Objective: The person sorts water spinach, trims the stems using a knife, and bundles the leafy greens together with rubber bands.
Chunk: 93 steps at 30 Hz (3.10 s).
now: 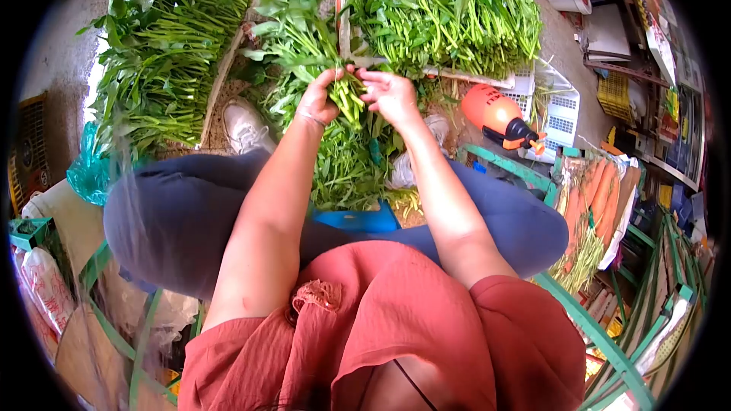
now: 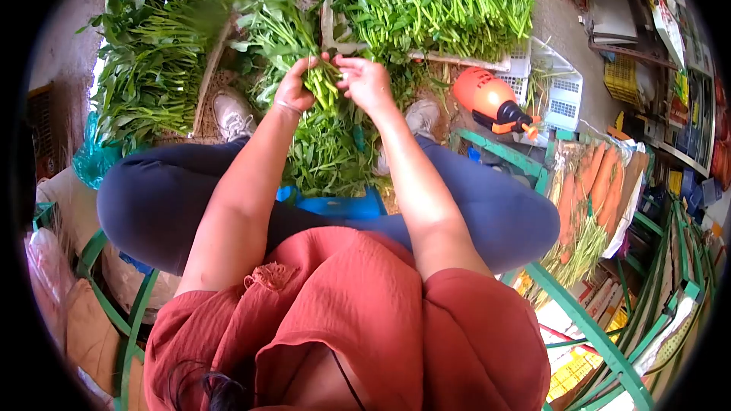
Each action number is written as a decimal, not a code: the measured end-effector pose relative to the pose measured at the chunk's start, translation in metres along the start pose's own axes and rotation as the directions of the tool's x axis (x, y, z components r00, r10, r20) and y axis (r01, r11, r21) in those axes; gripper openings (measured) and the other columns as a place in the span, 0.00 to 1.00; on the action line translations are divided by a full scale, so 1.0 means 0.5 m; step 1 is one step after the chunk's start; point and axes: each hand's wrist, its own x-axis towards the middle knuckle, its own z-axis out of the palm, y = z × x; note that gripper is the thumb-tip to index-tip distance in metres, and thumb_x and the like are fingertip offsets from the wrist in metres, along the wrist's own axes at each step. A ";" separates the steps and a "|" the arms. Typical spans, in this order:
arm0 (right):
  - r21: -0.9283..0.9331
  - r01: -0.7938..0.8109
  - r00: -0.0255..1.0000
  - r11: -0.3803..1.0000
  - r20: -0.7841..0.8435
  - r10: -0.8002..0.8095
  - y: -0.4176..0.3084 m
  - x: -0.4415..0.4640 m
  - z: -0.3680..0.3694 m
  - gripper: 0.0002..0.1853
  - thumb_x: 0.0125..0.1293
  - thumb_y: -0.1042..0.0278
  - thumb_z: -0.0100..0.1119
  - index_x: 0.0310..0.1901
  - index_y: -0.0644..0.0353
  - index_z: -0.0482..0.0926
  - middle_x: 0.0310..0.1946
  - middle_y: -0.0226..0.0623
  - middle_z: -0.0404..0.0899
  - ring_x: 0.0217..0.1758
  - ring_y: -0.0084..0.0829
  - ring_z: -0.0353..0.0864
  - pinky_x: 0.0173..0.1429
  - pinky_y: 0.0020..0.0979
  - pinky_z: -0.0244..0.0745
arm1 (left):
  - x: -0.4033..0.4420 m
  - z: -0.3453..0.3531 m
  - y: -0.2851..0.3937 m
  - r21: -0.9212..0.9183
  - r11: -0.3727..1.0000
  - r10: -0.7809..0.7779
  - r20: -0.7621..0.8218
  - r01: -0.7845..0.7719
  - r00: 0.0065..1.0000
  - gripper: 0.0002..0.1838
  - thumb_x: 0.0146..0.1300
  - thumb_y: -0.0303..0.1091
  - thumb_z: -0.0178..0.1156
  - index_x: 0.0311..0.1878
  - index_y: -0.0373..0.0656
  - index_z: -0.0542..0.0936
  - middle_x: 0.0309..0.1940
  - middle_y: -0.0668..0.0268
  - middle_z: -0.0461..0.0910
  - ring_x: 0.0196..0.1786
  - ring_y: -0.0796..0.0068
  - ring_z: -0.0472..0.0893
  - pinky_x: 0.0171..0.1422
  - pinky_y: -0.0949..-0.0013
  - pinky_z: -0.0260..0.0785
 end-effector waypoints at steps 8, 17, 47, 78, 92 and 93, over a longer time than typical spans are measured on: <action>-0.399 -0.088 0.910 0.913 -0.405 -0.090 0.084 -0.018 -0.137 0.18 0.56 0.59 0.52 0.45 0.62 0.75 0.39 0.43 0.77 0.42 0.39 0.76 0.45 0.31 0.69 | -0.032 0.059 0.029 -0.333 0.928 0.163 -0.039 -0.166 0.986 0.05 0.51 0.27 0.56 0.31 0.40 0.70 0.39 0.59 0.73 0.54 0.54 0.68 0.60 0.40 0.55; 0.358 -0.143 0.990 0.923 0.038 0.138 -0.032 -0.103 -0.002 0.24 0.62 0.49 0.45 0.50 0.62 0.67 0.36 0.40 0.76 0.31 0.27 0.79 0.25 0.25 0.71 | -0.016 0.072 0.009 -0.209 0.961 0.219 0.182 -0.180 0.959 0.23 0.55 0.35 0.55 0.52 0.32 0.65 0.51 0.49 0.68 0.56 0.50 0.66 0.63 0.51 0.55; -0.524 0.441 0.807 0.729 -0.124 -0.577 -0.181 -0.215 -0.016 0.13 0.46 0.63 0.67 0.29 0.62 0.80 0.21 0.30 0.78 0.25 0.17 0.74 0.32 0.19 0.69 | -0.127 0.201 -0.026 0.185 0.962 0.098 0.446 -0.199 0.890 0.18 0.53 0.33 0.55 0.47 0.36 0.72 0.44 0.60 0.75 0.48 0.67 0.73 0.60 0.64 0.58; -0.109 0.491 0.657 0.865 -0.605 -0.449 -0.036 -0.150 0.006 0.27 0.66 0.49 0.30 0.55 0.64 0.63 0.56 0.45 0.61 0.60 0.37 0.57 0.64 0.35 0.48 | -0.043 0.159 -0.045 -0.074 0.983 0.171 0.041 -0.168 0.984 0.11 0.53 0.28 0.57 0.40 0.36 0.74 0.34 0.60 0.76 0.39 0.68 0.76 0.48 0.61 0.69; 0.310 0.255 0.954 0.916 -0.238 -0.185 -0.048 -0.054 -0.068 0.47 0.52 0.42 0.57 0.62 0.67 0.46 0.55 0.48 0.62 0.60 0.35 0.59 0.62 0.35 0.52 | -0.027 0.123 -0.097 0.556 0.778 0.235 0.175 -0.293 0.956 0.21 0.47 0.17 0.60 0.47 0.38 0.69 0.36 0.60 0.76 0.38 0.70 0.77 0.41 0.68 0.73; 0.274 0.227 0.966 0.935 -0.185 -0.180 -0.047 -0.046 -0.074 0.53 0.47 0.42 0.61 0.63 0.67 0.42 0.58 0.52 0.56 0.62 0.38 0.55 0.64 0.36 0.49 | -0.024 0.118 -0.104 0.676 0.649 0.299 0.193 -0.348 0.934 0.26 0.45 0.16 0.61 0.50 0.38 0.66 0.39 0.60 0.75 0.41 0.71 0.76 0.44 0.69 0.71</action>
